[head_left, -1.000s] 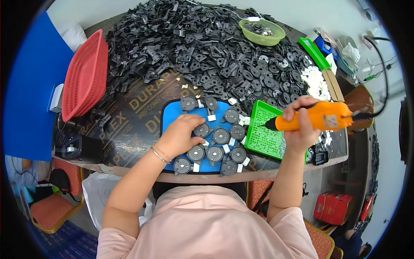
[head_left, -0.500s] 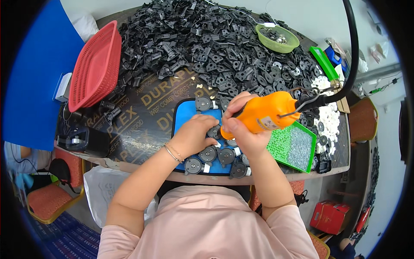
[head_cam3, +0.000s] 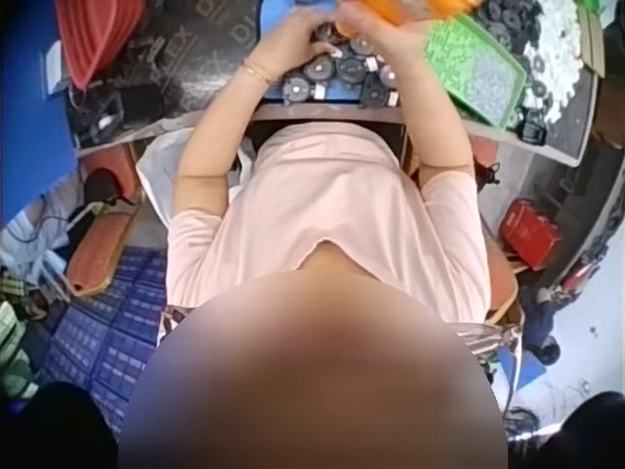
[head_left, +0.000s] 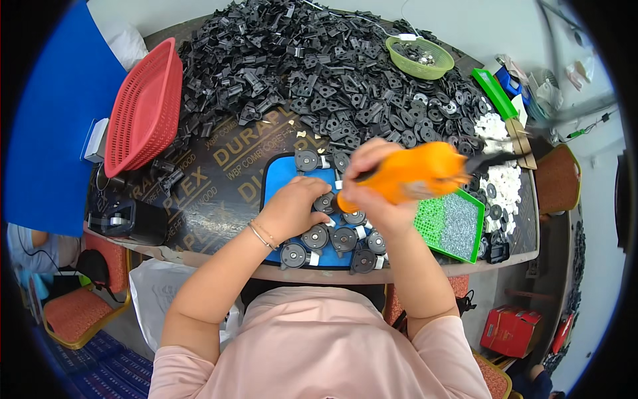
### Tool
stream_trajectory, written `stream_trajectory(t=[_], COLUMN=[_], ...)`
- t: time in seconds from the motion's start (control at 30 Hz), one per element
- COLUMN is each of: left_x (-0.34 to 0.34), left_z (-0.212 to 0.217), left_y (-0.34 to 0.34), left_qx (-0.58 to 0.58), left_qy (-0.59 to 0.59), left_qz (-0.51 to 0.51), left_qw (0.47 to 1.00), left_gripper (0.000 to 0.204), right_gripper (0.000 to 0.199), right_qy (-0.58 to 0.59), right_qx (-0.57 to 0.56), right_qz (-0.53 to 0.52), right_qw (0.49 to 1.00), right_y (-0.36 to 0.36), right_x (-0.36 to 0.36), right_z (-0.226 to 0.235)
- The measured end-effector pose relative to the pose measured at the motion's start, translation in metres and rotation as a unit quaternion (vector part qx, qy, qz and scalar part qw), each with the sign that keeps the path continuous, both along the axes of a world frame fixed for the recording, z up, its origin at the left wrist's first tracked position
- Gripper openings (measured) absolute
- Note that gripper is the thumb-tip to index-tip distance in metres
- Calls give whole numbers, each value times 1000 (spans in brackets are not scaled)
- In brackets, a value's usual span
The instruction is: Assembling small electronic motors using an electric screwdriver.
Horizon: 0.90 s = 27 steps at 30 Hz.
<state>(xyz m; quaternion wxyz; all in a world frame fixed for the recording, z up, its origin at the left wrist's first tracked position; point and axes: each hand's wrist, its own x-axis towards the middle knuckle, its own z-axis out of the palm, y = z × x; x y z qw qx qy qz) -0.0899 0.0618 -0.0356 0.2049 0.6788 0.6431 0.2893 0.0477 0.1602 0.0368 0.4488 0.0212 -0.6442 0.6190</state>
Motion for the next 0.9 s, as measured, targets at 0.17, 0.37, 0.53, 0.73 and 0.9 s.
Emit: stream_trajectory(t=[0.17, 0.37, 0.53, 0.73, 0.9], left_x=[2, -16, -30, -6, 0], left_z=[20, 48, 12, 25, 28], left_y=[-13, 3, 27, 22, 13], left_qx=[-17, 28, 88, -37, -38], left_qy=[9, 93, 132, 102, 62], left_qz=[22, 51, 63, 109, 123], left_qw=[1000, 994, 985, 988, 990], left_gripper=[44, 35, 40, 47, 51], right_gripper=[29, 21, 20, 22, 22], right_qy=[123, 23, 23, 23, 7], right_qx=[-33, -78, -96, -83, -54], right_qz=[-36, -279, -325, -281, -284], right_qw=[991, 957, 941, 956, 957], right_y=[22, 52, 52, 52, 56], right_x=[53, 120, 114, 108, 106], right_z=[38, 6, -11, -15, -22])
